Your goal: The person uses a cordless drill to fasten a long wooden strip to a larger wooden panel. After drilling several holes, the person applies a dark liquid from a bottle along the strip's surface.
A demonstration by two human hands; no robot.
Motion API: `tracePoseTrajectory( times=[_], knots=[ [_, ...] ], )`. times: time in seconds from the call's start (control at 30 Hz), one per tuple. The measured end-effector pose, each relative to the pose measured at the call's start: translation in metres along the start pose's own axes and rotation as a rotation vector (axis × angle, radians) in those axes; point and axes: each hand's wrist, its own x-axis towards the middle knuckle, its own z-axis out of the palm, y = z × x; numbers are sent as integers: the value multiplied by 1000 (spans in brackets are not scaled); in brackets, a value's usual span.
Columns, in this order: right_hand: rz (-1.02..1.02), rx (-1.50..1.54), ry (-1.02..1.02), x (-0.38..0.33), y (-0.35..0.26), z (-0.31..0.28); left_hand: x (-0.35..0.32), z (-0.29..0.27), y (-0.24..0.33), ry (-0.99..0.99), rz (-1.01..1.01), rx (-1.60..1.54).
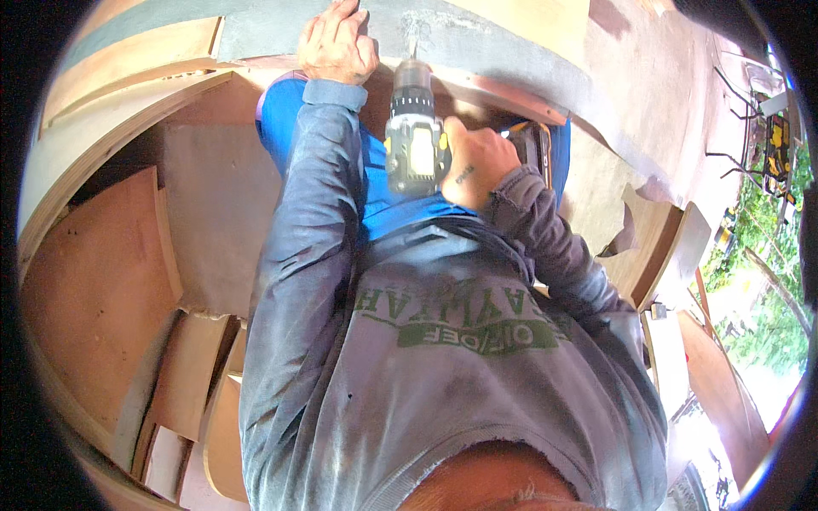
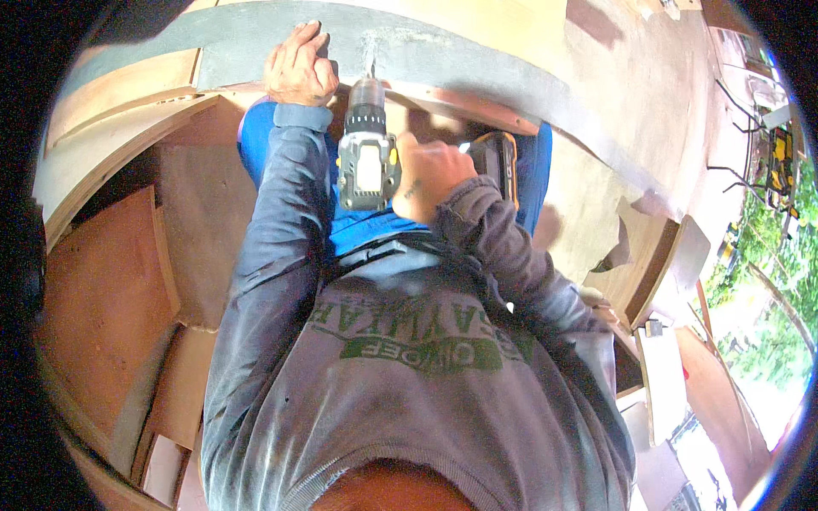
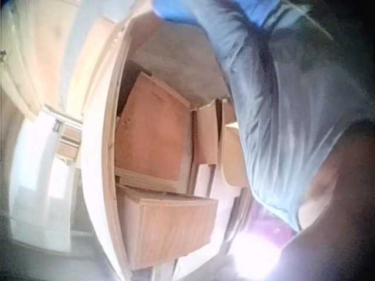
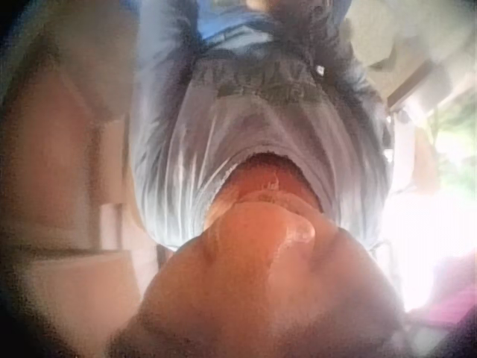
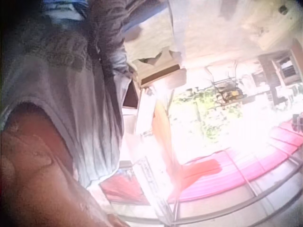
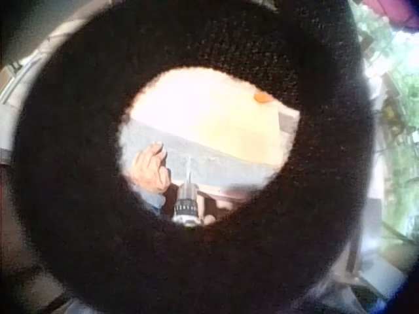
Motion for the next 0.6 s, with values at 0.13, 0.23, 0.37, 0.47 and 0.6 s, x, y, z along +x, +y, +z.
tracePoseTrajectory(
  times=[0.13, 0.23, 0.37, 0.47, 0.6],
  knots=[
    [66, 34, -75, -8, -8, -2, -5, 0, 0, 11, 2, -24],
    [63, 17, -56, -11, -9, 2, -6, 4, -1, 27, 21, -31],
    [49, 37, -44, -9, -4, 6, -6, 1, -1, 31, 29, -16],
    [44, 52, -75, -13, -11, 1, -3, 1, -4, 28, 28, -21],
    [56, 60, -39, -11, -9, 6, -5, 2, -1, 22, 8, -48]
  ],
)
